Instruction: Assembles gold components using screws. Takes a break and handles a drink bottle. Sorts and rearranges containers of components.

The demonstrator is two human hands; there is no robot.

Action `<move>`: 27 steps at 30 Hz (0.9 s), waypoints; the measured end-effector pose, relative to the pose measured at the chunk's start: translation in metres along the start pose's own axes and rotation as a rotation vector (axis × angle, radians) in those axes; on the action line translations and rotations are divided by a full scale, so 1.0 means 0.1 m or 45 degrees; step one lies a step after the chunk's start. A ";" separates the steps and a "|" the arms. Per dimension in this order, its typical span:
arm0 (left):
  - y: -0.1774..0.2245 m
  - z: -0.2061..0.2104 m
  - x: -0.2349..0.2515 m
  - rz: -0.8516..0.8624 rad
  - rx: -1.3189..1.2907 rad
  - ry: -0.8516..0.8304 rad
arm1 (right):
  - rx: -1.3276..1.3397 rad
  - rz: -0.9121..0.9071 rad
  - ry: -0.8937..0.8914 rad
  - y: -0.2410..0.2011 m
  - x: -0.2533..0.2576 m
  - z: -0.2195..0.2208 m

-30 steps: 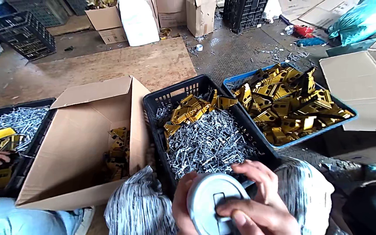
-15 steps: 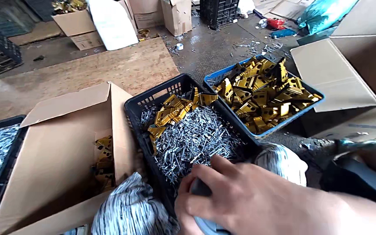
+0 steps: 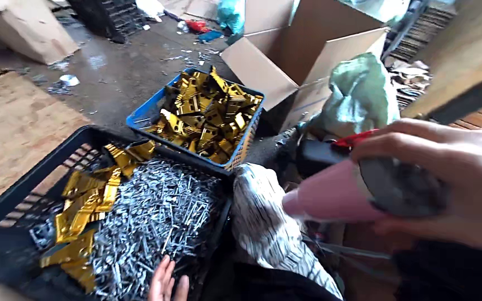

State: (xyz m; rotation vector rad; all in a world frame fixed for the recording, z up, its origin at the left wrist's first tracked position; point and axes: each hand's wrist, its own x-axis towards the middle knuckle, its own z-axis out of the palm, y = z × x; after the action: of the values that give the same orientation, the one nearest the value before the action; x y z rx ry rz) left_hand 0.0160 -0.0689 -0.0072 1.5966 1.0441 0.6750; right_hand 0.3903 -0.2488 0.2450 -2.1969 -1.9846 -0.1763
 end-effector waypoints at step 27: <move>-0.11 0.06 0.01 -0.145 0.013 -0.151 | 0.474 1.602 -0.635 1.46 -1.71 2.92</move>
State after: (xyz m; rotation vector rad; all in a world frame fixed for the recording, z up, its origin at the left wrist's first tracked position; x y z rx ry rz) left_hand 0.0182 -0.0697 -0.0193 1.5539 1.0438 0.4929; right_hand 0.5091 -0.3686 -0.0829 -2.8434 -0.3372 0.8670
